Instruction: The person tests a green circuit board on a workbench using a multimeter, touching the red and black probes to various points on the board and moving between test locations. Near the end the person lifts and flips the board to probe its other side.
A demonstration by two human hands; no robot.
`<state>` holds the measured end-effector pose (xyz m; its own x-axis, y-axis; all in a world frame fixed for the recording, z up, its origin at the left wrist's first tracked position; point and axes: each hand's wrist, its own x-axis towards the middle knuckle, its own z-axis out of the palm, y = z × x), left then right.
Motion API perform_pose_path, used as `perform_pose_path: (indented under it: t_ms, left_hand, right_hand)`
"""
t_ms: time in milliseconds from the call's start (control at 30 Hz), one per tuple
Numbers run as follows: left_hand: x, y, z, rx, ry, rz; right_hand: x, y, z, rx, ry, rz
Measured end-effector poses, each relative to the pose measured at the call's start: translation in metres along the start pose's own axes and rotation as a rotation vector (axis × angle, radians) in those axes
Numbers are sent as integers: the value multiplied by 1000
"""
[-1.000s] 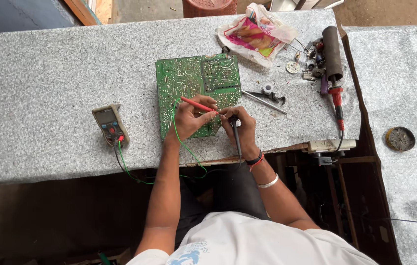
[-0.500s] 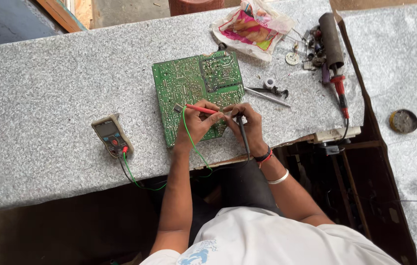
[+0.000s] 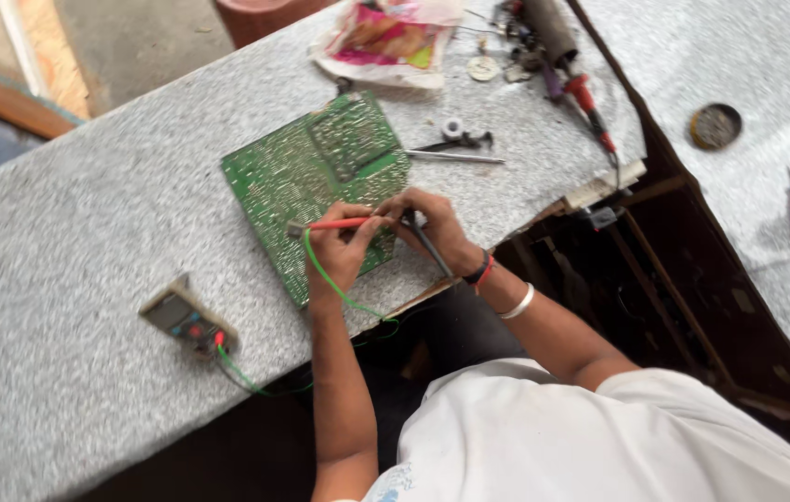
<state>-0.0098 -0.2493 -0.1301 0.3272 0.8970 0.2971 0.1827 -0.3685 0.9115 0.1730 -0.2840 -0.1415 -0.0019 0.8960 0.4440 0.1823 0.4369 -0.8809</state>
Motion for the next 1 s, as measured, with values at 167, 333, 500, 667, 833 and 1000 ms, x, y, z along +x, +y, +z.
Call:
perform_pose_path:
  t_ms: [167, 333, 500, 667, 833, 1000]
  left_hand:
    - [-3, 5, 6, 77, -5, -170]
    - [-4, 12, 6, 77, 12, -201]
    - [-7, 13, 10, 21, -13, -172]
    - [-4, 18, 12, 23, -56, -153]
    - [-1, 23, 11, 175, -115, -35]
    - [0, 22, 13, 156, -112, -19]
  right_hand:
    - [-6, -5, -10, -23, -30, 13]
    - [-4, -10, -13, -69, -19, -99]
    - [-6, -5, -15, 15, 0, -102]
    - [-12, -3, -21, 252, -63, 158]
    - [-16, 0, -23, 293, -120, 359]
    - [-13, 3, -21, 24, 19, -37]
